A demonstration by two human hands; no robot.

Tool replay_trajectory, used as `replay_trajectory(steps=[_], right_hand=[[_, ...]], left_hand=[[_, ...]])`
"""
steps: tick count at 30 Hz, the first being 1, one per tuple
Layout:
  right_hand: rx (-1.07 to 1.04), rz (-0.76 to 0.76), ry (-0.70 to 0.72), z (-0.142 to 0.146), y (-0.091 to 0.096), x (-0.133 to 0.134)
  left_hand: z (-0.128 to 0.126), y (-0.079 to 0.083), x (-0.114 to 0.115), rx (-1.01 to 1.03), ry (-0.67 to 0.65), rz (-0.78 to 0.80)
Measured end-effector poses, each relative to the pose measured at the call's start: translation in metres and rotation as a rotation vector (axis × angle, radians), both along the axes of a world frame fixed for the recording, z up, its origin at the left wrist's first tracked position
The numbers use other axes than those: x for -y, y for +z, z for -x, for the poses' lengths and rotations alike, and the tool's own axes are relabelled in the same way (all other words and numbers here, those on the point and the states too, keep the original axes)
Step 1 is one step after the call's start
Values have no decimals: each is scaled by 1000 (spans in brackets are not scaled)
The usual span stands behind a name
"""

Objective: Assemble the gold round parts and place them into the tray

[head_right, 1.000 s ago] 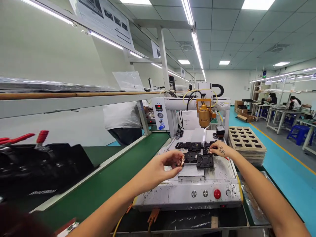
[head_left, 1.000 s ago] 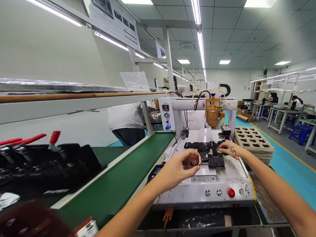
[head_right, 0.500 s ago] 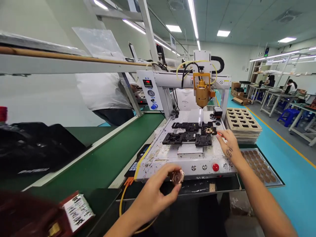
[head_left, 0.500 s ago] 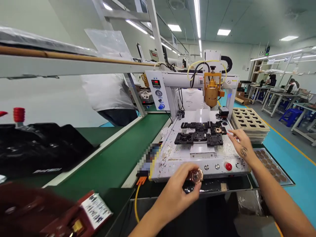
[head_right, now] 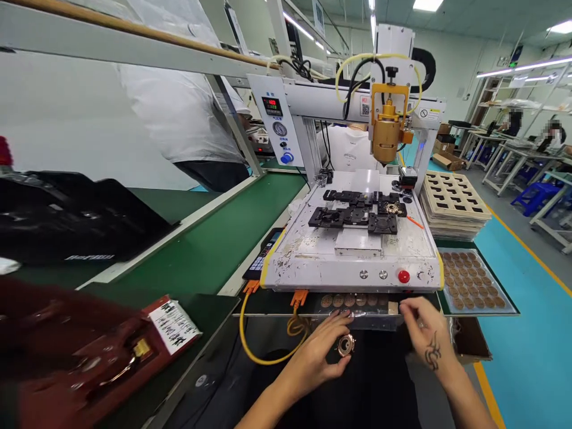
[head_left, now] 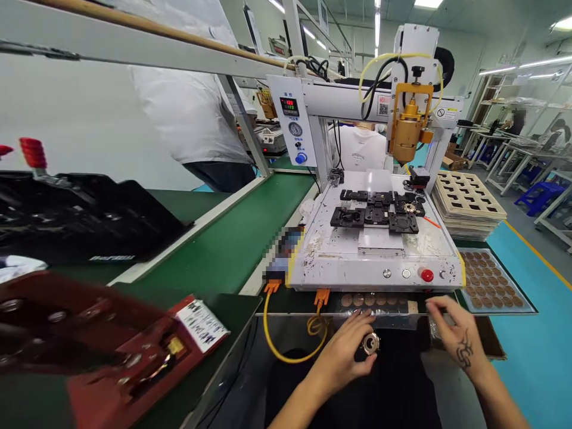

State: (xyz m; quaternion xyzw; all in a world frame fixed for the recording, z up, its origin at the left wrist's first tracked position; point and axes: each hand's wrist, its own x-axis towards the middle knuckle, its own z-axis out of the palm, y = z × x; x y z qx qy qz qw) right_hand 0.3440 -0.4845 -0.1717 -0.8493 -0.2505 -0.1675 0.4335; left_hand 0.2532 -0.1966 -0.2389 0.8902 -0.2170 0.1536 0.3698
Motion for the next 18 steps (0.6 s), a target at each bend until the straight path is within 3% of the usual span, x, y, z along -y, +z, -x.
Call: replay_trajectory(steps=[2, 4, 9, 14, 18], right_hand=[[-60, 57, 162, 10, -13, -15], [-30, 119, 234, 8, -26, -29], [43, 197, 171, -14, -47, -43], [56, 215, 194, -17, -57, -35], [70, 254, 244, -18, -63, -29]], left_hand=[[8, 2, 0, 35, 21, 15], [7, 9, 2, 44, 54, 26], [-18, 24, 18, 24, 42, 39], [-41, 14, 42, -54, -83, 24], [-43, 3, 49, -71, -109, 6]])
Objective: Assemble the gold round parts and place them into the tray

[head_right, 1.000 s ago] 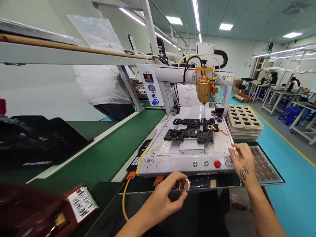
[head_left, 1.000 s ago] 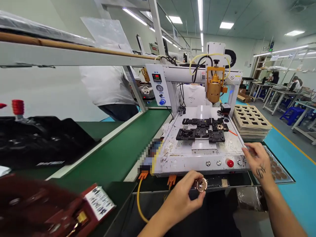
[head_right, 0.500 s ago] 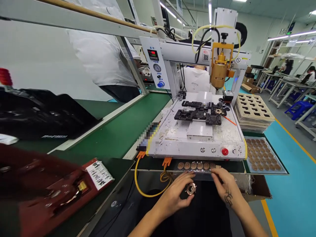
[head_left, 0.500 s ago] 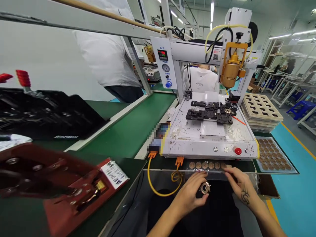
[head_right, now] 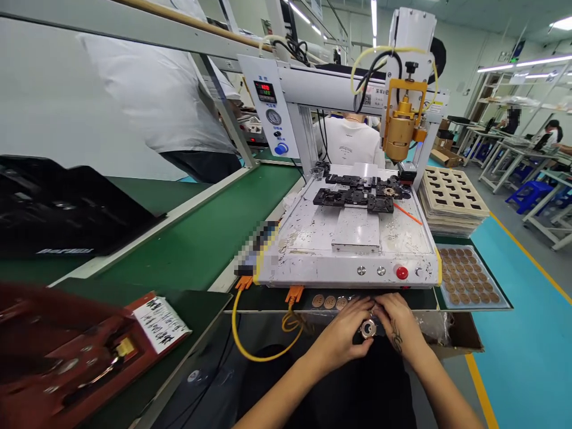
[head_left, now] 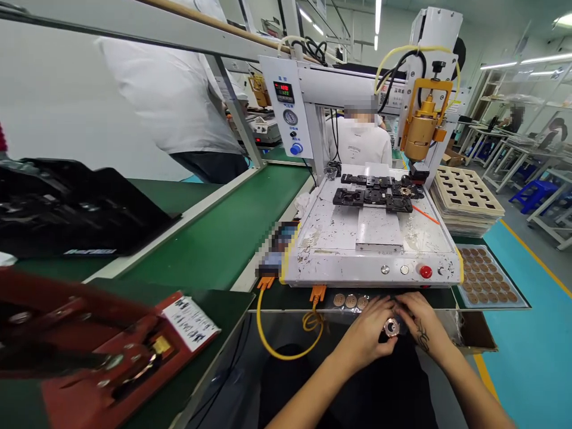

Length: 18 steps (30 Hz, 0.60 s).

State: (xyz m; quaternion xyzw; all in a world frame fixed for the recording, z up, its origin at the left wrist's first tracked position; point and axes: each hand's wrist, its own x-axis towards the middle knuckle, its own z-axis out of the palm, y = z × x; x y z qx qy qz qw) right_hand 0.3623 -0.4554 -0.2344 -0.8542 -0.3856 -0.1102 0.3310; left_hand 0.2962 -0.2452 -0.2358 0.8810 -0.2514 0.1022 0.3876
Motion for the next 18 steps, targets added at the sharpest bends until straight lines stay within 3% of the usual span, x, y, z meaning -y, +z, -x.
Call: replay_trajectory(steps=[6, 12, 18], right_hand=[[61, 83, 73, -6, -6, 5], [172, 76, 97, -4, -8, 5], [349, -31, 98, -1, -36, 7]], left_hand=[[5, -1, 0, -5, -4, 32], [2, 12, -2, -138, -21, 93], [1, 26, -9, -287, -53, 133]])
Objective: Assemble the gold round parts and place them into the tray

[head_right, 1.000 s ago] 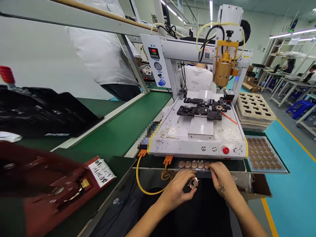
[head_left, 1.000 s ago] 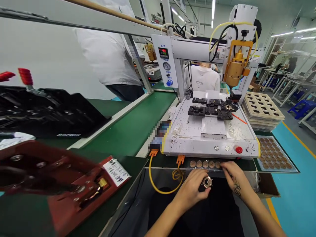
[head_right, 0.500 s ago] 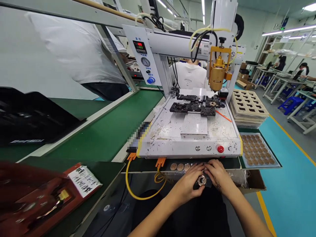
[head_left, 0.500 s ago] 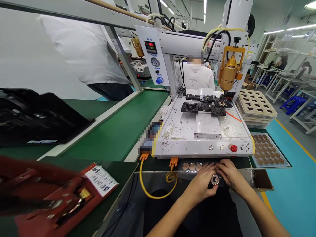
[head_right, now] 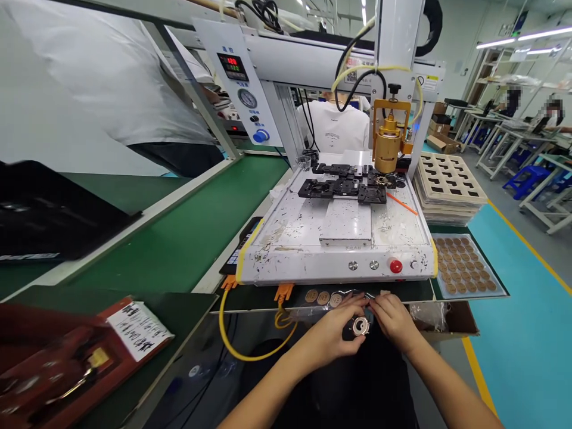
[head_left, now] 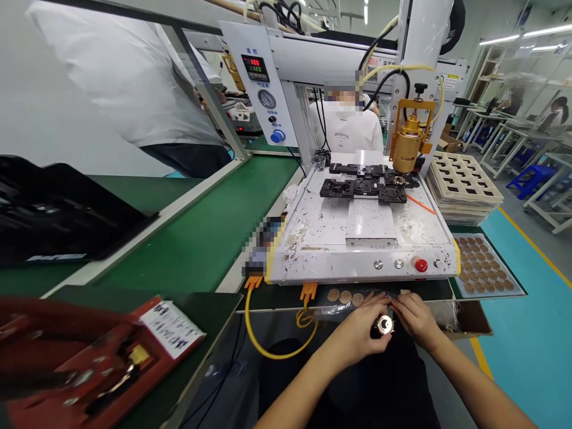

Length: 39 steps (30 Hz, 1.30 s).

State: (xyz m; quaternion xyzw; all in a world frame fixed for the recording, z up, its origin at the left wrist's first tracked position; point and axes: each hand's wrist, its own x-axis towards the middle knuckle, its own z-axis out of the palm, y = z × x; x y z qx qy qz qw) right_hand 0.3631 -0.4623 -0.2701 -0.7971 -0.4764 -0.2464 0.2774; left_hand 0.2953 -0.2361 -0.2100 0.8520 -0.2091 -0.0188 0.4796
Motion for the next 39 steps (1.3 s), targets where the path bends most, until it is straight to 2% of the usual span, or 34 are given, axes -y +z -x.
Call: replay_trajectory(steps=[3, 6, 10, 14, 17, 20, 24, 27, 29, 32, 36, 39], right_hand=[[67, -49, 38, 3, -15, 2], [86, -75, 69, 16, -20, 7], [30, -83, 43, 48, -14, 20], [-100, -80, -72, 68, 1, 28], [-226, -29, -106, 61, 10, 19], [-274, 2, -101, 45, 14, 2], [-261, -62, -179, 34, 11, -17], [-339, -164, -247, 33, 12, -23], [-441, -263, -296, 34, 17, -23], [-609, -417, -374, 35, 32, -17], [-823, -469, -391, 37, 56, -5], [-972, -486, -338, 40, 77, -1]], left_hand=[[-1, 4, -2, -45, -14, 2], [-2, 8, -5, -81, -21, 7], [-1, 6, -7, -81, -14, 18], [-6, -2, 0, 4, 76, 24], [-16, -4, 3, 48, 160, 87], [-20, -3, -6, 48, 201, 109], [-4, -5, -26, 92, 232, 48], [12, -11, -30, 184, 219, -42], [14, -14, -26, 229, 216, -111], [5, -12, -19, 265, 224, -199], [-9, -6, -16, 320, 217, -254], [-5, -2, -17, 365, 246, -201]])
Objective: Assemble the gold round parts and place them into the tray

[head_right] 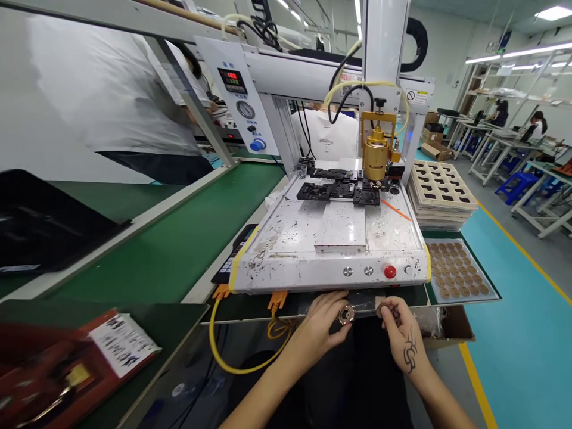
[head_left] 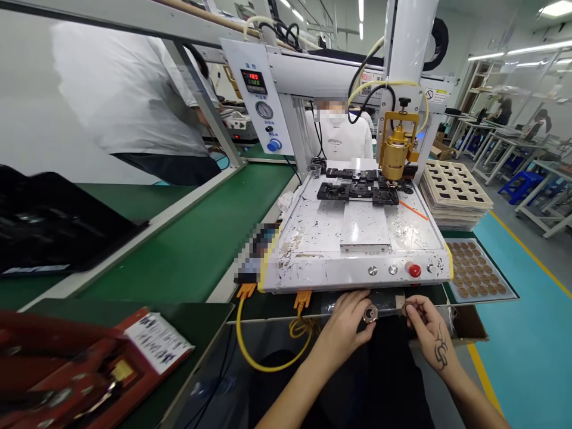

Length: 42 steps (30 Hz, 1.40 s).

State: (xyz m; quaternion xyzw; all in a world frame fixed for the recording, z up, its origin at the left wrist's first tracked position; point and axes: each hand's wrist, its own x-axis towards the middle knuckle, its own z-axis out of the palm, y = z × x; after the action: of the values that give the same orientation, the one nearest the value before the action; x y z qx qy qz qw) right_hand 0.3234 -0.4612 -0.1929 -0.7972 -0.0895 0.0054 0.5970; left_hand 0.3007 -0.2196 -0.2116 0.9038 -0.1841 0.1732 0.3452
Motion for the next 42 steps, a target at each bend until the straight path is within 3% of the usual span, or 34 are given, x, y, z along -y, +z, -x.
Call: replay_trajectory(steps=[3, 6, 10, 13, 19, 26, 29, 36, 42], right_hand=[[-51, -16, 85, 3, 24, -2], [-55, -50, 160, 5, 40, -12], [-243, -254, 190, 6, 41, -28], [-350, -352, 214, 6, 38, -37], [-395, -352, 278, 9, 38, -39], [-589, -490, 403, 19, 38, -37], [-620, -465, 453, 24, 43, -38], [-494, -208, 495, 25, 60, -42], [-123, -77, 475, 30, 70, -54]], left_hand=[[14, 7, 1, -48, 32, 172], [30, 18, 4, -345, 18, 573], [49, 34, 8, -744, -4, 1204], [59, 46, 6, -804, 57, 1385], [76, 65, 3, -827, 115, 1503], [88, 68, 5, -729, 97, 1528], [91, 69, 5, -720, 92, 1512], [98, 72, 5, -689, 87, 1476], [100, 77, 8, -665, 83, 1443]])
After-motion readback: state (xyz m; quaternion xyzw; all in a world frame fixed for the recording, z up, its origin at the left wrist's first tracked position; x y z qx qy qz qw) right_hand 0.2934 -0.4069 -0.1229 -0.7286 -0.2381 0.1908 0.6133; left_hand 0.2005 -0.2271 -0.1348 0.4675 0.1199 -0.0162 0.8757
